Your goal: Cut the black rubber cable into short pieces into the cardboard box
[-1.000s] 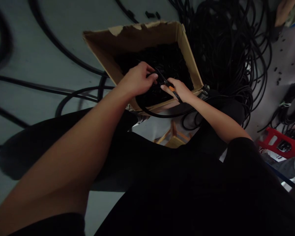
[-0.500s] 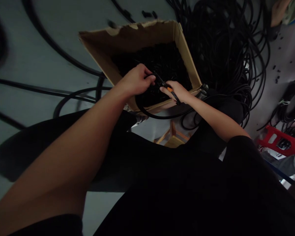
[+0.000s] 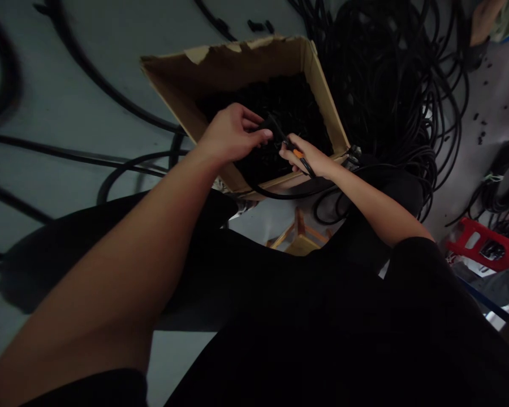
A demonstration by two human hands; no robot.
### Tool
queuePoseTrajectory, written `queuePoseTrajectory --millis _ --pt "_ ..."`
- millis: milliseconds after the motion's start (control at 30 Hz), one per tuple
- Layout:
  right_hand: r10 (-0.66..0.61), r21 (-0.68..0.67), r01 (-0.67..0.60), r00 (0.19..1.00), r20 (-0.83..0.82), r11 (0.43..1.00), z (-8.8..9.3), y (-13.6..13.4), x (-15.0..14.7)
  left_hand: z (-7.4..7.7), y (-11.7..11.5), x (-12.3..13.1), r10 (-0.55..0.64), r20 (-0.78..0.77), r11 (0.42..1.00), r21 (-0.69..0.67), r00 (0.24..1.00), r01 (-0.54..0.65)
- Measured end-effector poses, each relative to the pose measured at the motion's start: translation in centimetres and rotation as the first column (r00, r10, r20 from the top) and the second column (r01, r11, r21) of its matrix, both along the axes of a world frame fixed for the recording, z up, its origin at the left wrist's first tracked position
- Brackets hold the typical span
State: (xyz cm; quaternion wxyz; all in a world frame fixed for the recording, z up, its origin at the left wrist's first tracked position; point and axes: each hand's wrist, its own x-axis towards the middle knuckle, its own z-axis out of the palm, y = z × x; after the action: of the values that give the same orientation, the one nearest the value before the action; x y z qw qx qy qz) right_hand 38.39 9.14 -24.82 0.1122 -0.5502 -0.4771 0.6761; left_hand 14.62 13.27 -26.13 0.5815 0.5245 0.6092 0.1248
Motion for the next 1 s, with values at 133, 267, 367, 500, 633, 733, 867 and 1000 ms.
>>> queuePoseTrajectory --millis 133,267,367,500,633,733,867,1000 --pt "0.095 0.055 -0.096 0.995 0.021 0.994 0.1 0.3 0.5 0.4 -0.2 0.1 -0.008 0.008 1.000 -0.027 1.000 0.008" --pt "0.036 0.072 -0.041 0.998 0.057 0.997 -0.4 0.4 0.8 0.9 -0.2 0.3 0.003 0.029 1.000 -0.011 1.000 -0.003" --pt "0.011 0.052 -0.014 0.998 0.059 0.999 -0.6 0.6 0.7 1.6 -0.2 0.3 0.016 0.033 1.000 -0.025 0.999 -0.016" --pt "0.013 0.044 -0.015 0.999 0.045 0.999 -0.7 0.7 0.6 1.7 -0.3 0.4 0.048 0.053 0.999 -0.020 0.997 -0.047" --pt "0.026 0.136 -0.028 0.999 0.021 0.990 -0.6 1.0 0.6 0.6 -0.5 0.5 0.121 0.102 0.993 -0.002 0.987 -0.121" --pt "0.049 0.183 -0.055 0.998 0.035 0.982 -0.6 1.2 0.8 0.1 -0.5 0.5 0.128 0.117 0.992 -0.016 0.985 -0.127" --pt "0.109 0.179 -0.118 0.992 0.060 0.977 -0.6 1.3 1.1 0.2 -0.3 0.7 0.131 0.110 0.991 -0.036 0.985 -0.128" --pt "0.122 0.150 -0.131 0.990 0.066 0.980 -0.9 1.3 1.4 0.1 -0.3 0.9 0.115 0.123 0.993 -0.021 0.986 -0.114"
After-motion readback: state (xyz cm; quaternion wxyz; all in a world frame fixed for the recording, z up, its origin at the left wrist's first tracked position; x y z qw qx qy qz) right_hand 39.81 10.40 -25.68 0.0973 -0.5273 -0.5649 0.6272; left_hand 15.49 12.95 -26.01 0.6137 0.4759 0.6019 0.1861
